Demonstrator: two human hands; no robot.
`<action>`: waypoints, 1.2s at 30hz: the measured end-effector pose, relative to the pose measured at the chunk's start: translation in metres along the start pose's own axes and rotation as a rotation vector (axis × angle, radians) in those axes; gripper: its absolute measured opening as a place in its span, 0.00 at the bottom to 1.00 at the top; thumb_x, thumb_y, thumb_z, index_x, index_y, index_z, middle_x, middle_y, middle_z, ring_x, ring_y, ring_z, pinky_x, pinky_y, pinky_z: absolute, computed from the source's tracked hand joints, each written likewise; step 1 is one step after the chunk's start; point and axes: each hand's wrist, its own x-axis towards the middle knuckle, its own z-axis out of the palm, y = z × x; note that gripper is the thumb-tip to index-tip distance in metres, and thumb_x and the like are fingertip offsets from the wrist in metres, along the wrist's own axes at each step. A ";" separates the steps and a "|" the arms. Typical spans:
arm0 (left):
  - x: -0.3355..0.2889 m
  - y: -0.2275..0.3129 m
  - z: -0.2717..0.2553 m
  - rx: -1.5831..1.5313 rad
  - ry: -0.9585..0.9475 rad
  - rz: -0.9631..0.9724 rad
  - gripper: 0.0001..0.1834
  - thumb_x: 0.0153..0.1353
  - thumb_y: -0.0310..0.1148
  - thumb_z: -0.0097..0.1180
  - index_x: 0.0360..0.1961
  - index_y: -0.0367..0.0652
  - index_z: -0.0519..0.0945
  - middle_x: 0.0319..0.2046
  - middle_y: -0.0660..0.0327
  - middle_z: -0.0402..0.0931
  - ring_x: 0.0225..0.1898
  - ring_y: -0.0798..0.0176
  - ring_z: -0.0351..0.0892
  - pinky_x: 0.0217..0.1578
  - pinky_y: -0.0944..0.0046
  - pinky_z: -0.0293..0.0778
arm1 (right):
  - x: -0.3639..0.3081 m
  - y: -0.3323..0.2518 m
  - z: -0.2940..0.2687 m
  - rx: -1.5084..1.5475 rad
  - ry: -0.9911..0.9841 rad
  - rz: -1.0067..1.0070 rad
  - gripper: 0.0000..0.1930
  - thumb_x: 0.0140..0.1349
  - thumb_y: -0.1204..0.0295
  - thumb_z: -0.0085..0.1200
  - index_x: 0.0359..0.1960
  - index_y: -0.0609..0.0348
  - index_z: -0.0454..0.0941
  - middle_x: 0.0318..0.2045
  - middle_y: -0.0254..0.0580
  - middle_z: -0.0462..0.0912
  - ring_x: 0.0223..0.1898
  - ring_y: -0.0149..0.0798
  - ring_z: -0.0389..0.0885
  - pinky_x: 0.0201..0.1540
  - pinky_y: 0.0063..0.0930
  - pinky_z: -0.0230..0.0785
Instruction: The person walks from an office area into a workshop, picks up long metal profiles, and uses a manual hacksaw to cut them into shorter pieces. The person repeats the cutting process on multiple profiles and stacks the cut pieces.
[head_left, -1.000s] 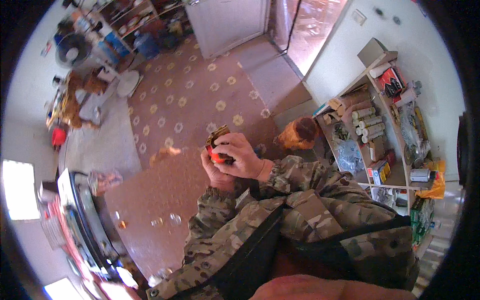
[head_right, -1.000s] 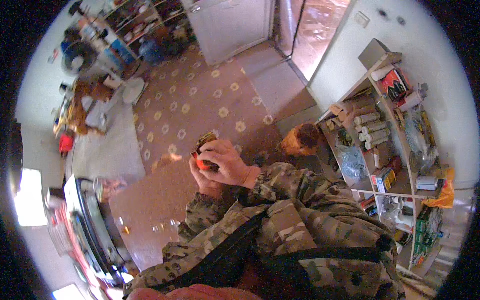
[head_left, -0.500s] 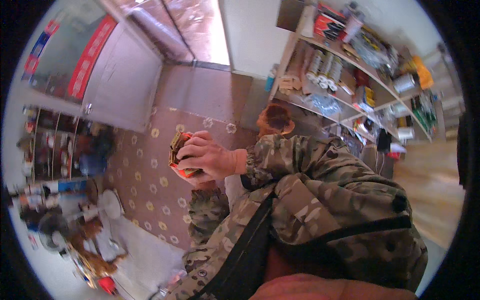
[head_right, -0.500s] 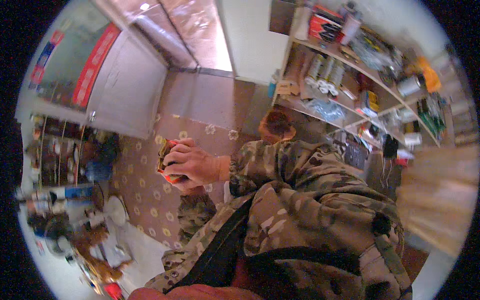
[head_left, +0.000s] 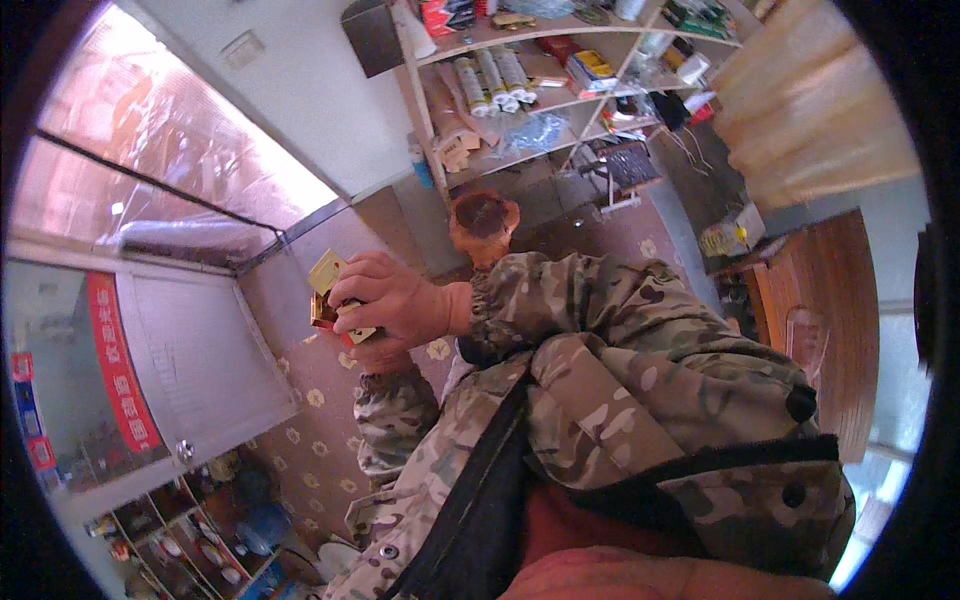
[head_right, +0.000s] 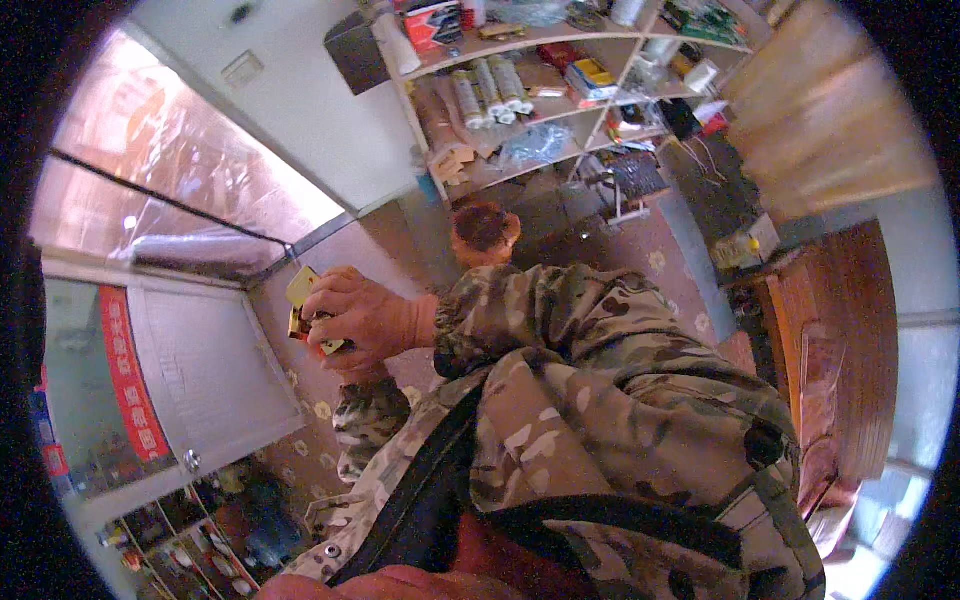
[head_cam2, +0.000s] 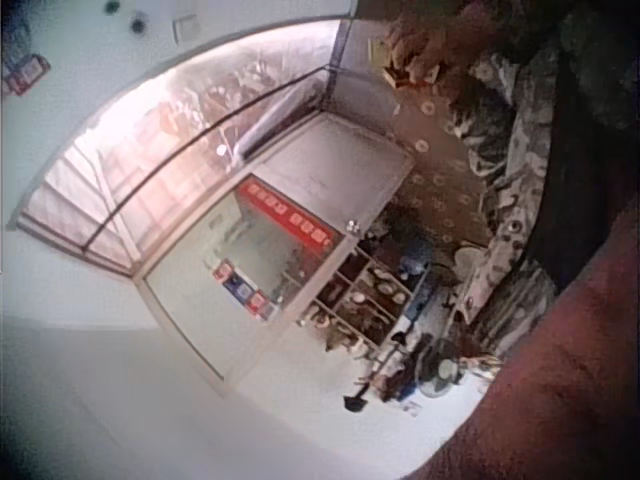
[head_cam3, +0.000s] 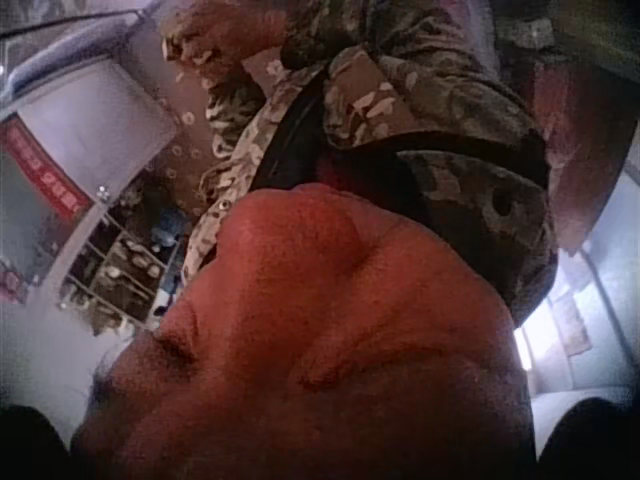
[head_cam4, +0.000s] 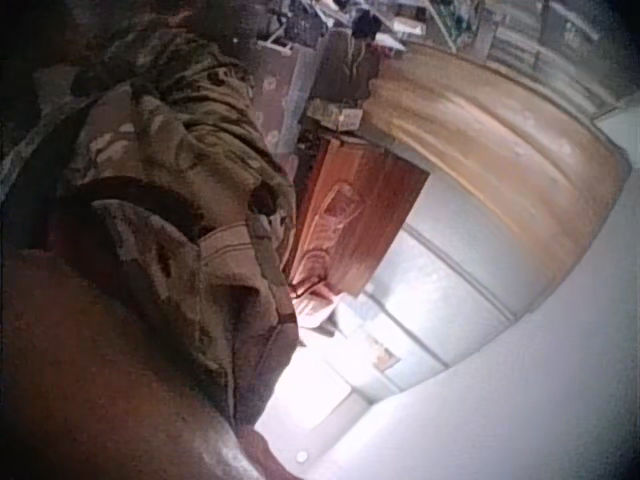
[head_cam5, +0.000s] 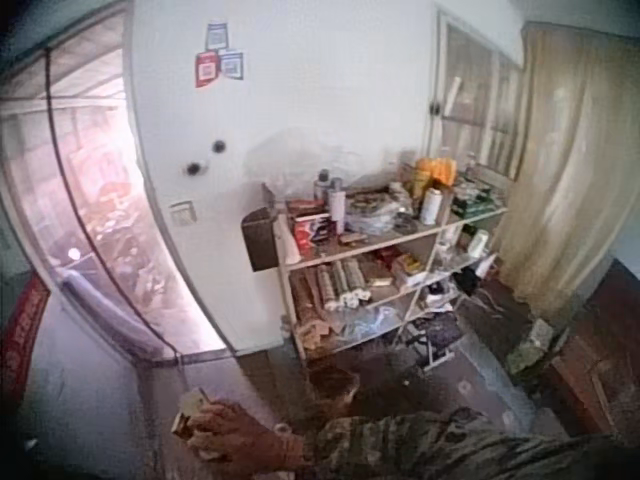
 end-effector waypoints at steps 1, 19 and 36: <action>0.005 0.001 0.001 0.002 -0.002 -0.026 0.35 0.59 0.57 0.46 0.59 0.42 0.67 0.55 0.56 0.68 0.58 0.56 0.65 0.60 0.55 0.62 | 0.001 0.002 0.001 -0.034 0.005 0.034 0.15 0.45 0.58 0.65 0.33 0.45 0.78 0.42 0.36 0.74 0.49 0.46 0.70 0.56 0.46 0.57; 0.053 0.006 0.011 -0.006 0.003 -0.208 0.36 0.60 0.58 0.45 0.61 0.42 0.65 0.57 0.57 0.66 0.60 0.56 0.62 0.61 0.54 0.59 | 0.004 0.029 -0.002 -0.174 0.070 0.241 0.17 0.43 0.57 0.66 0.34 0.44 0.78 0.43 0.34 0.75 0.47 0.42 0.72 0.57 0.45 0.56; 0.086 0.006 0.022 -0.022 -0.058 -0.216 0.38 0.61 0.60 0.44 0.63 0.43 0.63 0.58 0.58 0.64 0.62 0.57 0.60 0.63 0.54 0.57 | 0.012 0.039 -0.009 -0.173 0.069 0.268 0.21 0.44 0.56 0.67 0.39 0.47 0.77 0.43 0.35 0.75 0.50 0.43 0.71 0.62 0.47 0.53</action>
